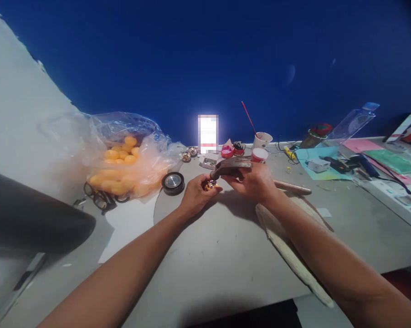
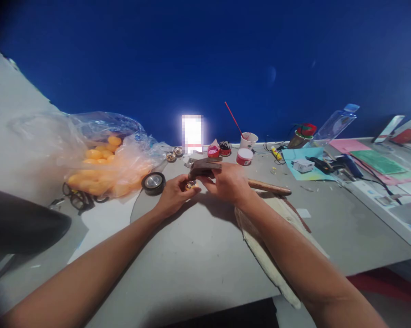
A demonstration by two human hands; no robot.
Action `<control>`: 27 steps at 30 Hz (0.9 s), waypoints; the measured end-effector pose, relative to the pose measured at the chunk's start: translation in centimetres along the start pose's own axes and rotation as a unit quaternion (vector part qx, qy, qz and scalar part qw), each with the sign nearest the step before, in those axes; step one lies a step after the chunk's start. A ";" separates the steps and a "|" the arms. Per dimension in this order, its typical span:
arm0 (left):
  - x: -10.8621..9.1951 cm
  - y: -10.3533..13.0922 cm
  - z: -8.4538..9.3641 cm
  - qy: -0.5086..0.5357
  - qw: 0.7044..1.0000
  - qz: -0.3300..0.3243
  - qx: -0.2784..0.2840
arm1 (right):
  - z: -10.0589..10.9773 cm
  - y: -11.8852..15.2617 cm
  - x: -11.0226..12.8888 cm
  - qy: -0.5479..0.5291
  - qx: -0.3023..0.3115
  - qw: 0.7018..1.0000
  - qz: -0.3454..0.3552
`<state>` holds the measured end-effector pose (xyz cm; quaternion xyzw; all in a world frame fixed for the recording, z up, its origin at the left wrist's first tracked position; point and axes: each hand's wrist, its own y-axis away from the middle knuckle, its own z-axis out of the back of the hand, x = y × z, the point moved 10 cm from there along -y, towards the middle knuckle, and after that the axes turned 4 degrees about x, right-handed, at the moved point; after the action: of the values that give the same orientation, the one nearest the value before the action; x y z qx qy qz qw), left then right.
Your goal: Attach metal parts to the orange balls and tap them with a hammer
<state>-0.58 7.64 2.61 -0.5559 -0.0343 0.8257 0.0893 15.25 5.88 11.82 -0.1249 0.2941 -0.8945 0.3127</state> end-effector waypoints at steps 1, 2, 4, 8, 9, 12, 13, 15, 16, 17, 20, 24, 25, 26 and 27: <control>0.0 0.0 0.0 0.003 1.000 0.000 0.001 | 0.2 0.0 -0.1 -0.004 -0.007 1.000 0.000; 0.1 -0.1 -0.1 0.005 1.000 0.001 0.003 | 0.2 0.1 -0.1 -0.007 -0.009 1.000 0.002; 0.1 -0.1 -0.1 0.003 1.000 0.000 0.005 | 0.0 0.1 0.1 -0.010 0.003 1.000 0.012; 0.0 -0.1 -0.3 -0.003 1.000 0.000 0.012 | 0.0 0.1 0.5 -0.022 0.004 0.999 0.036; 0.0 -0.1 -0.3 -0.003 1.000 0.000 0.013 | 0.4 0.1 0.5 -0.027 -0.010 0.999 0.036; -0.2 0.0 -0.2 -0.007 1.000 -0.001 0.010 | 1.1 0.1 0.5 -0.031 -0.035 0.998 0.038; -0.3 0.0 -0.2 -0.010 1.000 -0.003 0.011 | 1.0 0.1 0.6 -0.025 -0.031 0.998 0.041; -0.3 0.0 -0.3 -0.015 1.000 -0.004 0.016 | 0.7 0.1 0.8 -0.010 -0.013 0.999 0.047; -0.3 0.0 -0.4 -0.019 1.000 -0.003 0.018 | 0.6 0.1 0.9 -0.005 -0.007 0.999 0.048; -0.2 0.0 -0.4 -0.024 1.000 -0.002 0.019 | 0.6 0.1 0.9 -0.003 -0.002 0.999 0.044; 0.0 0.0 -0.3 -0.046 0.999 -0.004 0.013 | 0.5 0.1 0.6 -0.006 0.003 1.000 0.029; -0.1 0.1 -0.4 -0.094 0.995 -0.018 0.009 | 0.0 0.1 0.4 0.010 0.021 0.999 0.026; -0.1 0.1 -0.4 -0.105 0.994 -0.021 0.006 | 0.0 0.0 0.4 0.010 0.019 0.999 0.028; -0.2 0.1 -0.3 -0.112 0.993 -0.023 0.003 | 0.2 0.0 0.4 0.006 0.011 1.000 0.028; -0.2 0.2 -0.3 -0.117 0.993 -0.023 0.000 | 0.5 0.0 0.3 -0.002 0.000 1.000 0.027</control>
<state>-0.28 7.43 2.71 -0.4548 -0.0575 0.8827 0.1036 15.23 5.44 12.19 -0.1185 0.2972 -0.8853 0.3375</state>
